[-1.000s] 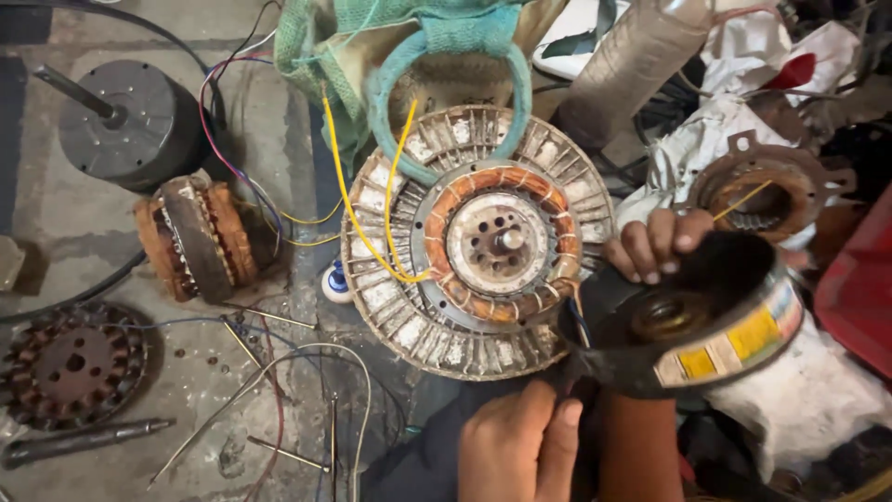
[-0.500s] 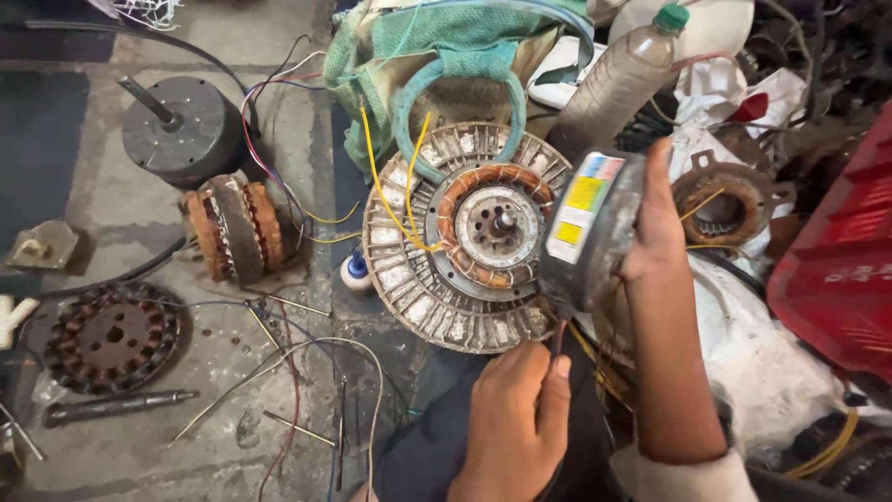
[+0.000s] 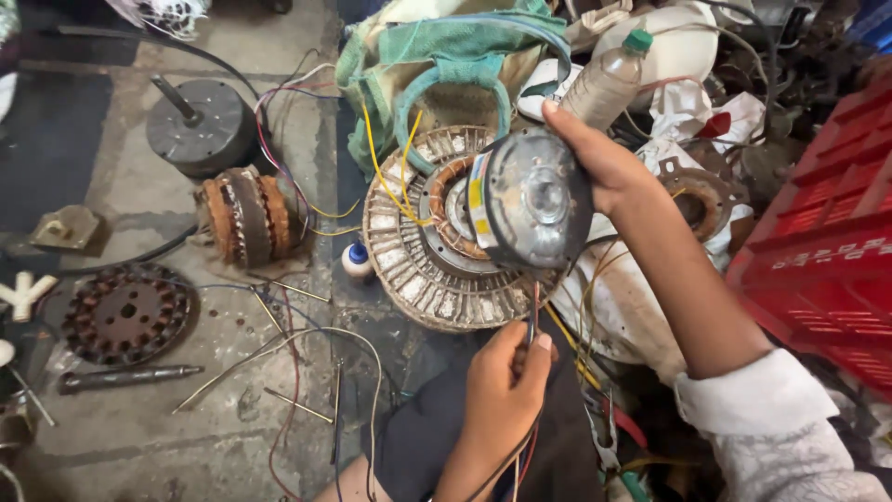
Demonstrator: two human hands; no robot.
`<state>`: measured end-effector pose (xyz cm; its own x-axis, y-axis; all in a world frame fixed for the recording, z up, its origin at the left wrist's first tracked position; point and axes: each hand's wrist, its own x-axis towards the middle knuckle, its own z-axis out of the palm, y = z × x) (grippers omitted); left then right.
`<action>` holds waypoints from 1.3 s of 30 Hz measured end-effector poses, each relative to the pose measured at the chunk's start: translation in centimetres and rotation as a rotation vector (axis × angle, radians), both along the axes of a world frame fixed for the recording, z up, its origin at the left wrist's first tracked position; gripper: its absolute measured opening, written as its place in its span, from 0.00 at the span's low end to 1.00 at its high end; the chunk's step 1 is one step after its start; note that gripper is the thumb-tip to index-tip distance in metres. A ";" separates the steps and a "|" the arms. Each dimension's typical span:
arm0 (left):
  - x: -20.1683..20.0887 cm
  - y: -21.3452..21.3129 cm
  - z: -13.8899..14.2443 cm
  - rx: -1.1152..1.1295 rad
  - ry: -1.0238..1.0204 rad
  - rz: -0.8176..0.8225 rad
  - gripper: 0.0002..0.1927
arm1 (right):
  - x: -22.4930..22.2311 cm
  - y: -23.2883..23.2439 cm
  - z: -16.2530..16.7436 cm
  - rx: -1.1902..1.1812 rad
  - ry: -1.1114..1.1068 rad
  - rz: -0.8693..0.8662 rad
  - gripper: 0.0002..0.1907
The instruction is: The person sits on the floor reassembling an electric fan motor. They route the motor's colored wires through the housing, fit the black cover onto the stator, test the wiring with a multimeter, and press and align the cover onto the motor assembly.
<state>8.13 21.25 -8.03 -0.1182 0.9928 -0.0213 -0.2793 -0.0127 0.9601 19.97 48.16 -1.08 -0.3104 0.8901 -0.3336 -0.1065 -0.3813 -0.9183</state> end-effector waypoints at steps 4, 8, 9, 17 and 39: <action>0.6 -0.7 -0.3 -0.087 -0.036 -0.018 0.05 | -1.4 -0.2 1.5 0.081 -0.172 0.102 0.21; 1.1 -0.8 -0.2 -0.069 -0.079 -0.010 0.06 | -2.4 -0.3 2.4 0.130 -0.262 0.147 0.22; 1.3 -0.7 -0.2 -0.075 -0.084 -0.009 0.06 | -2.6 -0.3 2.6 0.143 -0.255 0.150 0.22; 1.7 -0.4 1.2 -0.134 -0.067 0.059 0.11 | -2.7 0.6 2.3 0.081 -0.221 0.160 0.20; -4.8 4.8 1.3 0.345 0.746 0.562 0.58 | 1.0 -6.6 1.3 0.282 0.533 0.317 0.36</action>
